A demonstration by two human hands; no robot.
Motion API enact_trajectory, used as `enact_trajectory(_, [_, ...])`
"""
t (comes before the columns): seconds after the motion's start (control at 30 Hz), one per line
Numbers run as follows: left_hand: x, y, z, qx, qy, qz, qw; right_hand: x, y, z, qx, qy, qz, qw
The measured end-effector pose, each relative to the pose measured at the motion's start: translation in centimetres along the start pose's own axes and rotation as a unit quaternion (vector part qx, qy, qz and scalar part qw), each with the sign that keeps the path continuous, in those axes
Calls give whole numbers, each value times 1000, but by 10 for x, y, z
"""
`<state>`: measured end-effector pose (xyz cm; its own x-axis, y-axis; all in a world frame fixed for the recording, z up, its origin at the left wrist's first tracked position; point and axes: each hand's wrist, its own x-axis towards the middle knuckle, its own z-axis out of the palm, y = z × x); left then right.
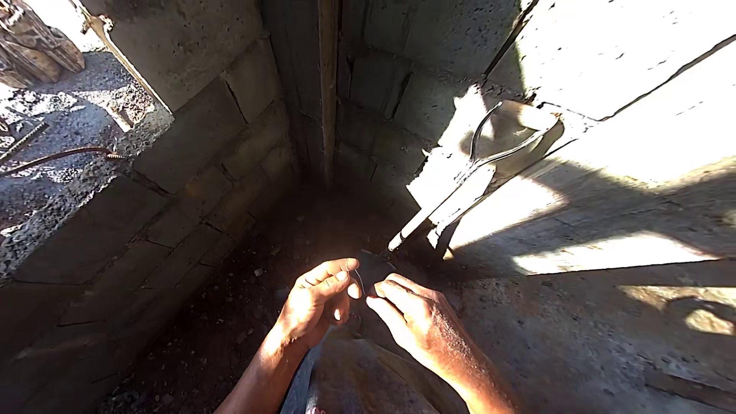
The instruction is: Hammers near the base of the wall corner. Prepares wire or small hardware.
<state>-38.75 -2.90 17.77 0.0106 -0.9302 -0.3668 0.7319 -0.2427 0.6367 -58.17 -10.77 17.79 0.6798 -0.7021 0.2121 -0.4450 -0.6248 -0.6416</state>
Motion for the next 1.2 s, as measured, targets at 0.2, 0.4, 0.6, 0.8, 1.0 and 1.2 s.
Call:
enact_trajectory(0.2, [-9,14,-16,-35,-88,-84,992,6,21,-6,-55,54,64,995])
enact_trajectory(0.4, [-1,5,3,13,12,15,1000,4,1,3,-52,22,22,998])
enact_trajectory(0.6, [-1,3,13,315,64,120,939,0,-8,2,94,-47,-3,994])
enact_trajectory(0.8, [-3,-1,9,410,-11,67,910,5,-2,-7,207,-63,85,973])
enact_trajectory(1.0, [-2,-7,6,313,-37,19,949,12,0,-2,276,-30,170,946])
enact_trajectory(1.2, [1,-10,0,53,-1,-21,998,10,12,12,416,-24,116,902])
